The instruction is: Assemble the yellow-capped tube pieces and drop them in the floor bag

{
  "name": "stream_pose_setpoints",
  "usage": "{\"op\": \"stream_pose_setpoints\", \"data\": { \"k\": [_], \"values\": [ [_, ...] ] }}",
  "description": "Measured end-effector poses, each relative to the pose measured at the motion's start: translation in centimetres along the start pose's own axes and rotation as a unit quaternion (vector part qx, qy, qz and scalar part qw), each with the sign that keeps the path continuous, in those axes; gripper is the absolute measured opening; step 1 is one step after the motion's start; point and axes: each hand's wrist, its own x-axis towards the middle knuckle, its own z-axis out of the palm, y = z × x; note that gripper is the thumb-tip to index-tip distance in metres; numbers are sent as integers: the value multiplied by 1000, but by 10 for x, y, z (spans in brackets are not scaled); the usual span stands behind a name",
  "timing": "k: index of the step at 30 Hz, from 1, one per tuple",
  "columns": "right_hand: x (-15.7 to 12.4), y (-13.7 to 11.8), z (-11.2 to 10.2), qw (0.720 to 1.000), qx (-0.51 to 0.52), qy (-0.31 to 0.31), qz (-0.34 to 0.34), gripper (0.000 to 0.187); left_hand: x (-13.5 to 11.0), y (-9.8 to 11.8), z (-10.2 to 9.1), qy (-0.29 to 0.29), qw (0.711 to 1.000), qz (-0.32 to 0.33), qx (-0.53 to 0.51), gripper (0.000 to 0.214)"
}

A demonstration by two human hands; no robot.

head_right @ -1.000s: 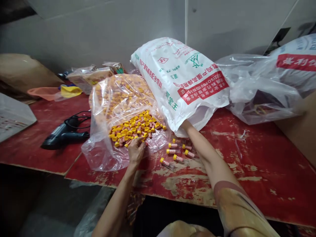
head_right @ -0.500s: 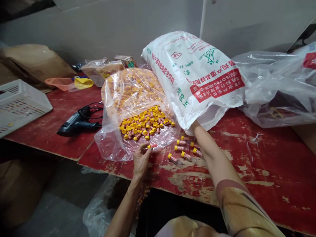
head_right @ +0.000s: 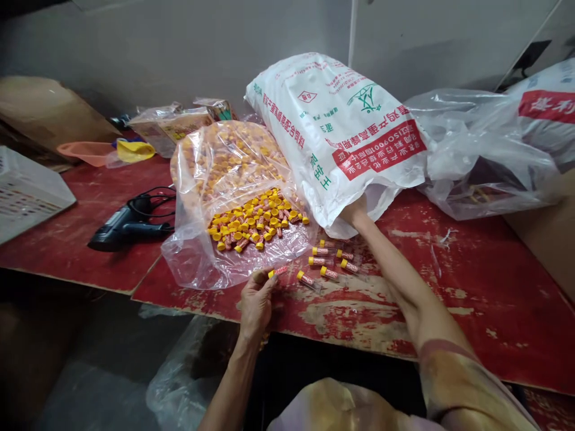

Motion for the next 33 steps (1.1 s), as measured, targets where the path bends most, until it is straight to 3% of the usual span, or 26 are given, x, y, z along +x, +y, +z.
{"op": "stream_pose_setpoints", "data": {
  "k": [2, 4, 5, 8, 10, 12, 16, 20, 23, 27, 30, 33],
  "values": [
    [-25, 14, -9, 1000, 8, 0, 26, 23, -7, 2, 5, -18, 999, -3, -32, 35],
    [-66, 26, -16, 992, 117, 4, 55, 20, -15, 2, 14, -41, 997, -13, -59, 32],
    [-90, 28, -18, 976, 207, 3, 71, 22, -20, 2, 19, -53, 996, -22, -69, 31],
    [-157, 19, -13, 892, 437, -30, 114, 33, -35, -1, 37, -90, 991, -54, -78, 31],
    [-186, 3, -5, 859, 495, -47, 121, 33, -44, -4, 46, -113, 988, -75, -69, 32],
    [-201, -15, 2, 849, 513, -57, 111, 31, -52, -7, 52, -127, 987, -80, -56, 32],
    [-204, -41, 3, 865, 484, -106, 80, 25, -64, -12, 56, -108, 991, -54, -49, 32],
    [-203, -50, 2, 922, 369, -117, -6, 24, -74, -16, 55, -96, 995, -33, 0, 25],
    [-210, -49, 7, 950, 285, -108, -70, 22, -81, -21, 54, -117, 992, -14, 37, 27],
    [-221, -41, 7, 969, 230, -68, -59, 21, -86, -27, 55, -170, 984, -6, 53, 28],
    [-219, -31, -4, 983, 111, -120, -84, 21, -85, -28, 59, -236, 966, 18, 101, 26],
    [-210, -20, -7, 982, -37, -146, -115, 22, -78, -22, 58, -211, 956, 97, 178, 26]
  ]
}}
